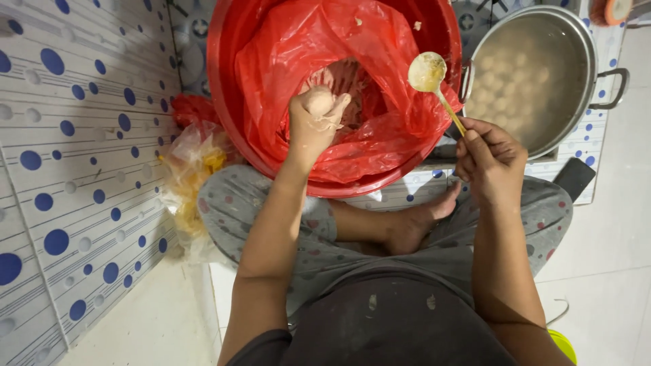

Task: The person is forming meatballs by squeezing meat dough through their hand and scooping it into a pot of water using a spoon.

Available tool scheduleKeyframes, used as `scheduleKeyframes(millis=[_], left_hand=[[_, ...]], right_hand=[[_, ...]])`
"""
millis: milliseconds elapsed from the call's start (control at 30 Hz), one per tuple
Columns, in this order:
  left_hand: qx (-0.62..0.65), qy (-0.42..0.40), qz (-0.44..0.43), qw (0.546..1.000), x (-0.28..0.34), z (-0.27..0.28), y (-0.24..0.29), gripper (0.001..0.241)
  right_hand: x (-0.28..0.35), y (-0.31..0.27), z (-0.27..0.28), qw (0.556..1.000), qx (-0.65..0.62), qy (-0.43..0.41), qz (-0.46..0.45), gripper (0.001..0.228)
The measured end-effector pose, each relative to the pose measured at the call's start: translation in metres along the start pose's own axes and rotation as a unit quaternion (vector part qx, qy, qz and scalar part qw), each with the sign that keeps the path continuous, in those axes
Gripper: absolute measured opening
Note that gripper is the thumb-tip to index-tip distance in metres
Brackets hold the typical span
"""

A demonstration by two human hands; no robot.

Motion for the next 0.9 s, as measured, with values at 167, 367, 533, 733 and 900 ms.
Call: scheduleKeyframes(millis=[167, 367, 533, 733, 900], left_hand=[[0.159, -0.052, 0.010, 0.986, -0.003, -0.003, 0.003, 0.013], [0.191, -0.056, 0.031, 0.980, 0.001, -0.009, 0.036, 0.011], [0.032, -0.047, -0.097, 0.994, 0.003, 0.000, 0.028, 0.026], [0.111, -0.021, -0.086, 0.990, -0.001, -0.004, 0.046, 0.051], [0.133, -0.046, 0.122, 0.982, -0.004, -0.001, 0.067, 0.015]], right_hand=[[0.000, 0.000, 0.000, 1.000, -0.007, -0.001, 0.004, 0.023], [0.001, -0.001, 0.001, 1.000, 0.006, 0.001, 0.013, 0.022], [0.001, -0.002, 0.000, 1.000, 0.012, -0.003, 0.017, 0.022], [0.004, -0.004, 0.000, 1.000, -0.012, 0.001, 0.009, 0.022], [0.010, -0.009, -0.004, 0.998, 0.040, 0.011, 0.039, 0.021]])
Point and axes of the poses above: each hand's wrist, its own x-axis away from the middle knuckle, its own z-axis out of the back of the hand, y = z × x, the point moved 5 cm from there along -x, towards the middle knuckle, and after that the axes turned 12 degrees about -z, right-handed, at the moved point
